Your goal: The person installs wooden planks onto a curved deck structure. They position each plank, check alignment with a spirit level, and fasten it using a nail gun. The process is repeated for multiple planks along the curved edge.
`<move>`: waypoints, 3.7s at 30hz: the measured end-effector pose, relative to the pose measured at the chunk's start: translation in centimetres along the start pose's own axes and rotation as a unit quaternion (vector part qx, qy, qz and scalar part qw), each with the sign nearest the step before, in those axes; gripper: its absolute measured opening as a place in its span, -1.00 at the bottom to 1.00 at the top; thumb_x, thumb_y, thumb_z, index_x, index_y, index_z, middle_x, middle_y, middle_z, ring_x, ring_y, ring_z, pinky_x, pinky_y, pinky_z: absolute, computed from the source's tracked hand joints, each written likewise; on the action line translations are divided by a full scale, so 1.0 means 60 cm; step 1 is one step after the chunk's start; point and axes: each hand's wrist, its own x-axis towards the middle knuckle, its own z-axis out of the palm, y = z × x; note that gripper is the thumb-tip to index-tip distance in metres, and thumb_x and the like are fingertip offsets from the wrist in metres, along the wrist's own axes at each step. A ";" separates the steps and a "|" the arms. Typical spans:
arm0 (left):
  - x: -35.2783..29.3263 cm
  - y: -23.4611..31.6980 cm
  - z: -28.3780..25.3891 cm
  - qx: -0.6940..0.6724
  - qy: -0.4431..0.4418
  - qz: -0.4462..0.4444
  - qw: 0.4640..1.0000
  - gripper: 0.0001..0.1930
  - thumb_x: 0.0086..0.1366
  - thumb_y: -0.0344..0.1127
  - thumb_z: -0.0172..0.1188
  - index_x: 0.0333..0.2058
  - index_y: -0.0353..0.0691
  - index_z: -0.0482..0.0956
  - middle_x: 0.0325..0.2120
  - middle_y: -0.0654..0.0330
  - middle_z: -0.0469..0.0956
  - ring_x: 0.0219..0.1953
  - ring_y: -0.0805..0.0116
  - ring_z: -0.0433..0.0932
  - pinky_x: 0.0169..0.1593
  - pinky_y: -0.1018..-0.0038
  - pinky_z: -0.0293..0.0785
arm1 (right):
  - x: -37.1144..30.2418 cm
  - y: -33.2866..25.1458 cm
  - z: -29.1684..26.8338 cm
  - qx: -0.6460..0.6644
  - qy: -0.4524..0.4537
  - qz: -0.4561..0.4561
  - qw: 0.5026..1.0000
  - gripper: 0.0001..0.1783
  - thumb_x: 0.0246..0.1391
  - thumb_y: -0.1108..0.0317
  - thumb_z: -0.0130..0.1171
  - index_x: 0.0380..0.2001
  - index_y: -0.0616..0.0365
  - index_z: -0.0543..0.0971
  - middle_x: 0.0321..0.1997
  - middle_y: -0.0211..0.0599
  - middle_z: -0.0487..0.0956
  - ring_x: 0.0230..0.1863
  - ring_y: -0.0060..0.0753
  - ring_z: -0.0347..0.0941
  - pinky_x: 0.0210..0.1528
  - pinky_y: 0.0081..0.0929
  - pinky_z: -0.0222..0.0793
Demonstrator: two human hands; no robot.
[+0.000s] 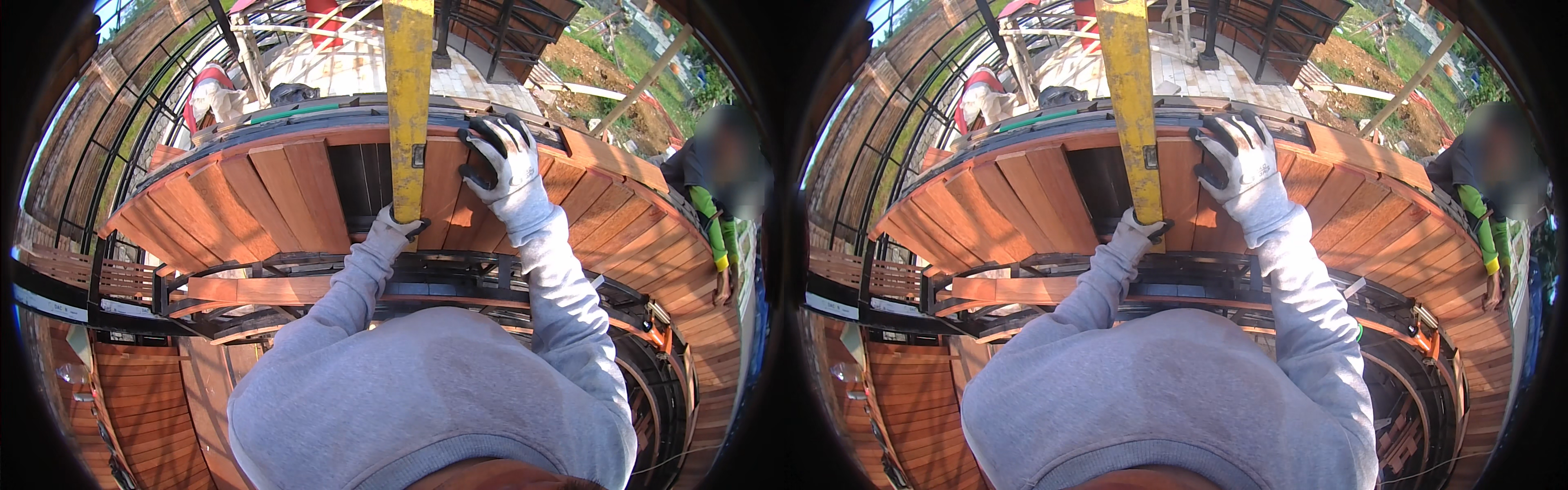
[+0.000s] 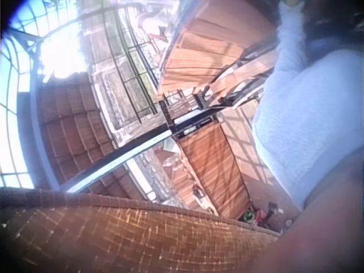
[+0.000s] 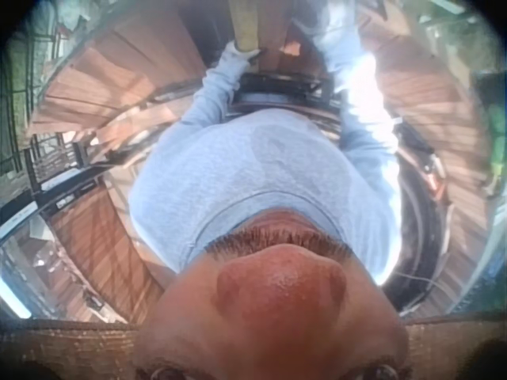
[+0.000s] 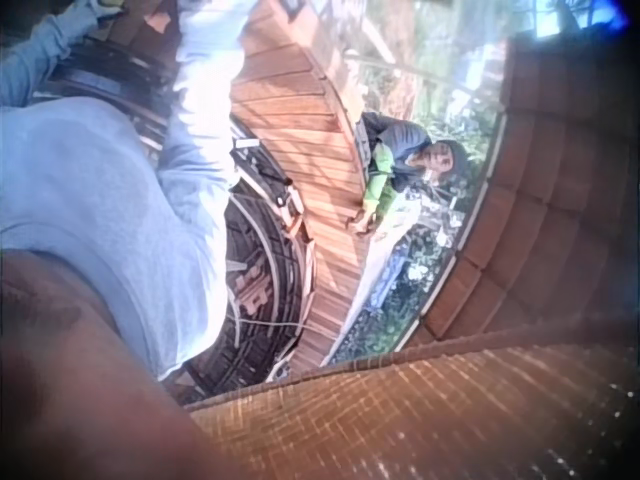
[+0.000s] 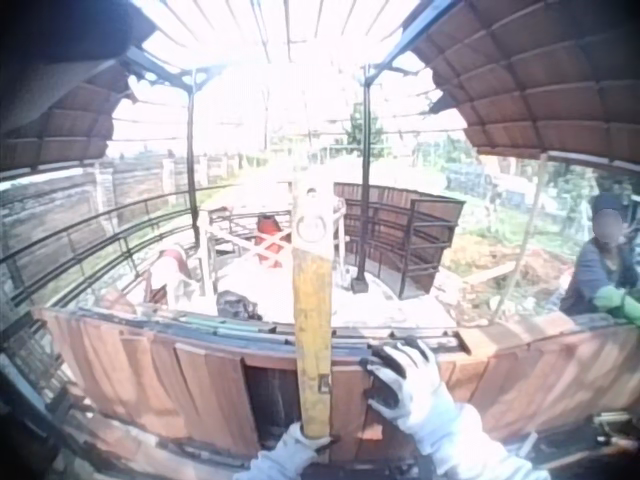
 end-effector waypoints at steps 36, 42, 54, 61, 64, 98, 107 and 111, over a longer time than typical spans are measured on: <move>0.002 -0.004 -0.001 0.006 0.010 -0.008 1.000 -0.53 0.13 -0.47 0.48 0.03 -0.33 0.59 -0.20 0.18 0.70 -0.19 0.42 0.63 -0.05 0.50 0.56 | 0.002 0.001 0.000 0.005 0.004 -0.006 1.000 -0.24 -0.23 0.29 0.52 0.16 -0.02 0.55 0.25 -0.16 0.50 0.31 0.00 0.38 0.44 0.12 0.15; 0.003 -0.005 0.001 0.012 0.014 -0.009 1.000 -0.55 0.13 -0.47 0.48 0.02 -0.34 0.59 -0.21 0.19 0.70 -0.20 0.45 0.63 -0.07 0.52 0.56 | 0.004 0.001 -0.001 0.009 0.008 -0.012 1.000 -0.24 -0.22 0.30 0.51 0.17 -0.02 0.55 0.24 -0.16 0.50 0.32 0.01 0.37 0.45 0.13 0.14; -0.004 0.008 0.002 0.017 0.015 -0.003 1.000 -0.58 0.13 -0.41 0.51 -0.04 -0.34 0.61 -0.27 0.20 0.69 -0.24 0.46 0.62 -0.11 0.52 0.57 | 0.001 -0.003 0.017 -0.023 0.006 0.031 0.999 -0.19 -0.18 -0.05 0.54 0.17 -0.06 0.56 0.23 -0.21 0.51 0.32 -0.04 0.35 0.48 0.06 0.06; -0.006 0.014 0.003 0.039 0.017 -0.017 0.999 -0.62 0.14 -0.34 0.54 -0.10 -0.31 0.63 -0.32 0.23 0.69 -0.31 0.48 0.61 -0.17 0.50 0.58 | 0.005 -0.019 0.018 -0.046 -0.011 0.097 0.994 -0.01 -0.14 -0.12 0.53 0.35 -0.06 0.39 0.31 -0.16 0.46 0.36 -0.02 0.31 0.41 0.02 0.13; -0.002 0.004 0.002 0.037 0.016 -0.019 0.999 -0.62 0.13 -0.33 0.55 -0.11 -0.30 0.64 -0.33 0.23 0.69 -0.32 0.48 0.61 -0.20 0.51 0.58 | -0.006 -0.007 0.034 -0.075 -0.007 0.071 0.995 -0.01 -0.13 -0.17 0.50 0.35 -0.07 0.39 0.34 -0.17 0.44 0.38 -0.02 0.30 0.42 0.03 0.13; 0.002 0.013 0.006 0.007 0.012 -0.025 1.000 -0.60 0.12 -0.36 0.53 -0.10 -0.31 0.59 -0.32 0.23 0.66 -0.37 0.51 0.61 -0.29 0.53 0.62 | -0.018 -0.015 0.056 -0.101 0.004 0.106 0.989 0.04 -0.16 -0.16 0.50 0.38 -0.14 0.31 0.38 -0.32 0.37 0.43 -0.12 0.19 0.50 0.01 -0.08; 0.034 -0.056 -0.009 0.021 0.041 0.002 0.999 -0.40 0.04 -0.37 0.57 0.04 -0.28 0.50 -0.21 0.20 0.65 -0.23 0.43 0.65 -0.19 0.46 0.65 | -0.010 -0.025 0.051 -0.080 0.005 0.120 0.989 0.06 -0.20 -0.10 0.52 0.37 -0.08 0.30 0.37 -0.26 0.37 0.43 -0.09 0.18 0.52 0.03 -0.10; 0.023 -0.038 -0.004 0.003 0.055 0.066 0.996 -0.33 0.01 -0.48 0.55 0.10 -0.31 0.44 -0.15 0.17 0.65 -0.14 0.38 0.65 0.01 0.45 0.61 | -0.008 -0.028 0.044 -0.084 -0.015 0.133 0.987 0.06 -0.20 -0.10 0.52 0.37 -0.05 0.30 0.39 -0.26 0.35 0.44 -0.10 0.17 0.52 0.04 -0.12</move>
